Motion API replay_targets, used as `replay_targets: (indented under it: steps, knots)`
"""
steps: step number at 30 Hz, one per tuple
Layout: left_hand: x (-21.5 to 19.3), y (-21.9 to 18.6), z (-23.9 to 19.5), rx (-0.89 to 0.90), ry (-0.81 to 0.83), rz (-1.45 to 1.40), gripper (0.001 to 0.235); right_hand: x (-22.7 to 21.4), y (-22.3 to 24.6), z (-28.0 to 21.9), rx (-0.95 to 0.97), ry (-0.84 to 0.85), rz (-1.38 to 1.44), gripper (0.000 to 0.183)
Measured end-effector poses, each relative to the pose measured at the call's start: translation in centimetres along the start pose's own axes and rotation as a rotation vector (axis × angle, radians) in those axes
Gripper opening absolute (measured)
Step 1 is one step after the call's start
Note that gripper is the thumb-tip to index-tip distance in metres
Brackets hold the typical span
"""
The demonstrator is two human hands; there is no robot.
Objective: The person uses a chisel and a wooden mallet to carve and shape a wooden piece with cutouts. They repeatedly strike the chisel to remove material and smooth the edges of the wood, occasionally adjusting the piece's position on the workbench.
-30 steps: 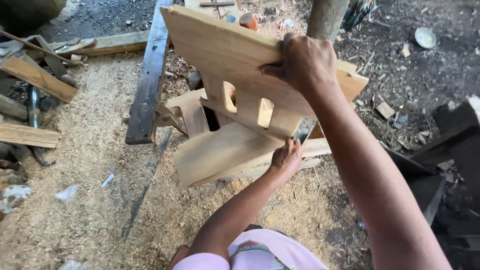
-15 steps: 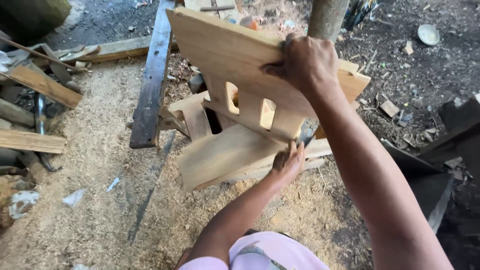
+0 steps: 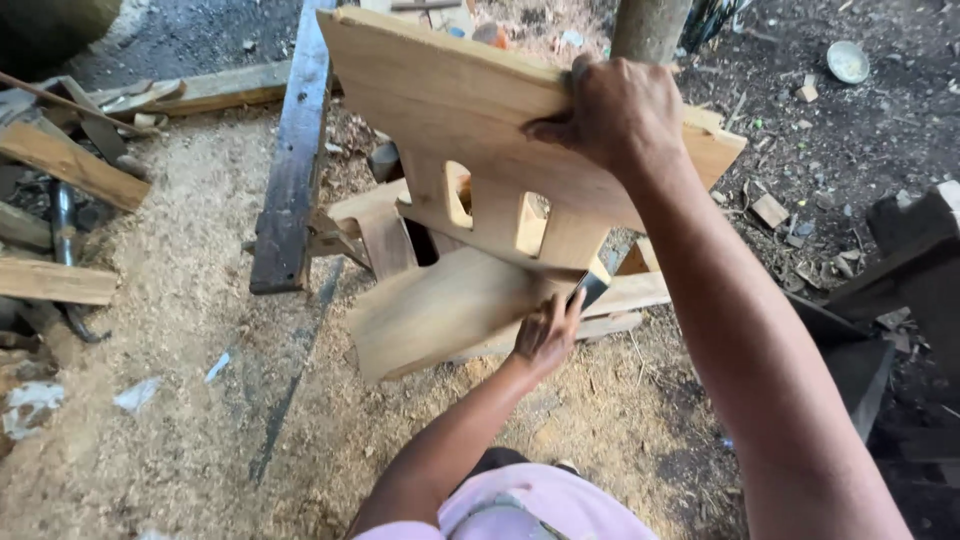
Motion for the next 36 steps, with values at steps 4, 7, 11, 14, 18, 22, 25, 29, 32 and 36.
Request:
replay_targets:
  steps: [4, 7, 11, 14, 18, 22, 25, 29, 32, 36]
  knots:
    - [3.7, 2.0, 1.5, 0.055, -0.032, 0.129, 0.056, -0.6, 0.4, 0.0, 0.045, 0.124, 0.033, 0.094]
    - [4.1, 1.7, 2.4, 0.084, -0.122, 0.088, 0.052, -0.5, 0.2, 0.0, 0.006, 0.108, 0.045, 0.09]
    - [1.1, 1.3, 1.6, 0.042, -0.048, 0.116, 0.061, -0.6, -0.2, 0.7, 0.007, 0.095, 0.053, 0.089]
    - [4.2, 2.6, 2.9, 0.044, -0.031, 0.132, 0.048, -0.3, -0.3, 0.6, 0.021, 0.173, 0.068, 0.086]
    - [2.6, 2.5, 3.8, 0.2, -0.197, 0.279, 0.053, 0.3, -1.3, 0.9, -0.039, 0.086, 0.059, 0.084]
    - [1.6, 4.6, 2.8, 0.248, -0.251, 0.191, 0.051, 0.4, -1.8, 1.5, -0.045, 0.061, 0.051, 0.087]
    - [2.4, 3.2, 3.7, 0.267, -0.145, 0.196, 0.052, 1.0, -1.4, 1.4, -0.027, 0.158, 0.058, 0.084]
    - [5.0, 4.1, 3.9, 0.225, -0.127, 0.164, 0.041, 1.9, -2.0, 1.8, 0.011, 0.162, 0.042, 0.09]
    - [3.7, 3.8, 3.5, 0.236, -0.214, 0.139, 0.048, 1.3, -1.7, 1.9, 0.028, 0.176, 0.054, 0.089]
    - [4.2, 0.1, 5.1, 0.053, -0.087, 0.198, 0.053, 0.1, -1.1, 1.7, 0.007, 0.151, 0.056, 0.089]
Point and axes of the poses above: each hand's wrist, its own z-axis towards the middle knuckle, its own x-axis out of the palm, y = z × x, the point moved 1 cm from there along z, towards the middle knuckle, and after that the axes turned 13 degrees about -x, right-handed, at the moved point
